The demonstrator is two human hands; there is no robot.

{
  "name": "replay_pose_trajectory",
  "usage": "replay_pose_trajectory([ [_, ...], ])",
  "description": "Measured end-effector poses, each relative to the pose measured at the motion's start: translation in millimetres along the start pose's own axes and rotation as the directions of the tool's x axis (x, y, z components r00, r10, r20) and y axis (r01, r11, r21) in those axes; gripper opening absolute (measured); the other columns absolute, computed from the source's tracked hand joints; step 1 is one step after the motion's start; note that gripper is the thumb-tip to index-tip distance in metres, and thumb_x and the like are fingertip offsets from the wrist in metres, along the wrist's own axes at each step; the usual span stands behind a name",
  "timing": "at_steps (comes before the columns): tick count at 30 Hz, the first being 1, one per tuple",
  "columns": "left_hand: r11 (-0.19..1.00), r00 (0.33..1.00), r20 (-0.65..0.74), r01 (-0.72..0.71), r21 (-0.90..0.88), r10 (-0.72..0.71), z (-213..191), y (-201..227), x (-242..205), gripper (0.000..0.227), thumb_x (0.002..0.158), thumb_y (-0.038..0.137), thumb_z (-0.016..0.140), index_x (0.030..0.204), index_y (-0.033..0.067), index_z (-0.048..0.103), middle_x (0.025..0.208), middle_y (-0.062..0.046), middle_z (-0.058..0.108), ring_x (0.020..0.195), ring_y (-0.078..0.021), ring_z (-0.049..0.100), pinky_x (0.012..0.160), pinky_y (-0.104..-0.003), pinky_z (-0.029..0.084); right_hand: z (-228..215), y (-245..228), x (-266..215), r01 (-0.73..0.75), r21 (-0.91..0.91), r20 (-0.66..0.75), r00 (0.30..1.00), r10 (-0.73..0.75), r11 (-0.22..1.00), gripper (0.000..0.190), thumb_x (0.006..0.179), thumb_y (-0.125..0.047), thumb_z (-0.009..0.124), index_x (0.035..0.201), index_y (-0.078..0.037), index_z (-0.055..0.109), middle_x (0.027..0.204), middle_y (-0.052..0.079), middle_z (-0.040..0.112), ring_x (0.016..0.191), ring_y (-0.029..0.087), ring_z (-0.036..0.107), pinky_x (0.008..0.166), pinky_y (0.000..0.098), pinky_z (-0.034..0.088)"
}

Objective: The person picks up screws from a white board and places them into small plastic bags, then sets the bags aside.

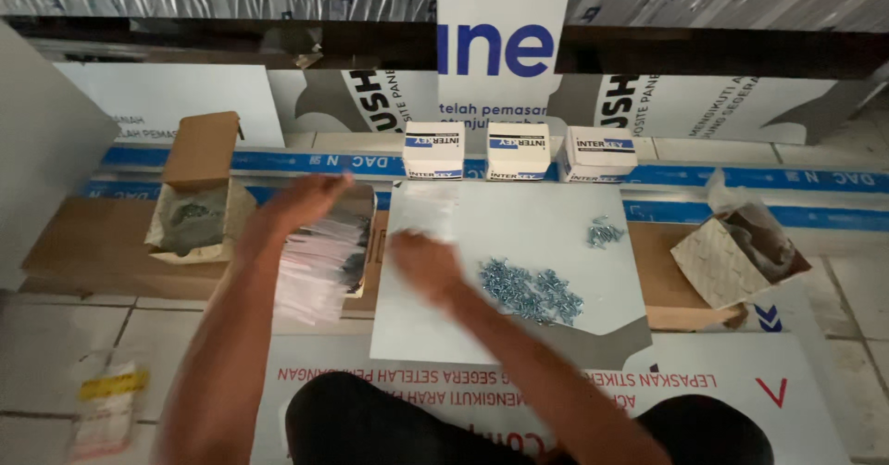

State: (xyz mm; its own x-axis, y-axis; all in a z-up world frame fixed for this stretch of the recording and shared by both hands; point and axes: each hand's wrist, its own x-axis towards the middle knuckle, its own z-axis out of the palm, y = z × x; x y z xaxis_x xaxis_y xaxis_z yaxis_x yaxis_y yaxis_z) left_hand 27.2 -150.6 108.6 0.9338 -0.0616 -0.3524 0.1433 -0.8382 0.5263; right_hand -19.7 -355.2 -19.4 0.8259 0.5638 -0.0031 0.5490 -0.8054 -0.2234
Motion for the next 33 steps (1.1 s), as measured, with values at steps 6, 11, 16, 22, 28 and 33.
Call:
replay_pose_trajectory([
  [6,0.839,0.553,-0.753,-0.544,0.0,0.358,13.3,-9.7,-33.0,0.032,0.114,0.031,0.044,0.126,0.0159,0.069,0.128,-0.005,0.065,0.117,-0.0312,0.063,0.098,-0.049,0.05,-20.6,81.8,-4.1,-0.061,0.025,-0.029,0.998,0.062,0.998,0.029,0.106,-0.015,0.043,0.127,-0.014,0.063,0.126,0.01,0.064,0.124,0.03,0.06,0.098,0.0453,0.052],
  [11,0.764,0.479,-0.853,-0.624,-0.163,0.209,55.9,12.2,-83.8,0.031,0.11,0.032,0.048,0.115,0.0126,0.072,0.11,-0.009,0.069,0.101,-0.027,0.065,0.095,-0.046,0.051,22.0,81.9,2.7,0.064,-0.062,-0.082,0.994,-0.069,0.996,0.025,0.102,-0.026,0.056,0.123,-0.015,0.064,0.123,0.008,0.063,0.119,0.029,0.062,0.093,0.0413,0.052],
  [16,0.686,0.521,-0.806,-0.696,-0.211,0.281,103.7,19.8,-83.1,0.016,0.101,0.013,0.059,0.104,0.0123,0.074,0.1,-0.009,0.073,0.094,-0.0269,0.07,0.088,-0.04,0.053,38.7,84.6,3.9,0.002,-0.395,-0.377,0.911,-0.164,0.919,0.018,0.095,-0.015,0.062,0.078,-0.02,0.059,0.081,-0.006,0.056,0.076,0.013,0.066,0.059,0.026,0.05],
  [22,0.678,0.858,-0.513,-0.392,-0.622,0.025,143.2,27.6,-73.3,0.018,0.097,0.015,0.059,0.107,0.0123,0.074,0.092,-0.014,0.077,0.08,-0.0244,0.075,0.075,-0.037,0.062,-15.0,78.6,-10.0,-0.108,-0.125,-0.335,0.94,0.06,0.986,0.017,0.098,-0.023,0.062,0.082,-0.018,0.065,0.085,-0.002,0.062,0.082,0.017,0.068,0.066,0.0285,0.056],
  [28,0.533,0.878,-0.477,-0.415,-0.737,0.024,165.2,67.8,-69.7,0.026,0.1,0.019,0.061,0.121,0.0043,0.064,0.108,-0.018,0.071,0.096,-0.027,0.072,0.079,-0.04,0.064,-64.9,77.4,-59.6,0.017,0.624,-0.356,0.896,0.265,0.781,0.004,0.095,-0.023,0.069,0.098,-0.021,0.071,0.084,0.004,0.071,0.079,0.022,0.074,0.071,0.0354,0.06],
  [33,0.52,0.893,-0.435,-0.428,-0.739,0.117,184.1,105.1,-73.5,0.023,0.094,0.024,0.072,0.108,0.0055,0.073,0.091,-0.015,0.074,0.083,-0.0221,0.073,0.07,-0.037,0.066,-77.9,72.3,-121.9,-0.079,0.991,0.04,0.941,0.335,0.105,0.011,0.089,-0.005,0.074,0.091,0.002,0.066,0.074,0.015,0.065,0.06,0.02,0.067,0.054,0.0342,0.059],
])
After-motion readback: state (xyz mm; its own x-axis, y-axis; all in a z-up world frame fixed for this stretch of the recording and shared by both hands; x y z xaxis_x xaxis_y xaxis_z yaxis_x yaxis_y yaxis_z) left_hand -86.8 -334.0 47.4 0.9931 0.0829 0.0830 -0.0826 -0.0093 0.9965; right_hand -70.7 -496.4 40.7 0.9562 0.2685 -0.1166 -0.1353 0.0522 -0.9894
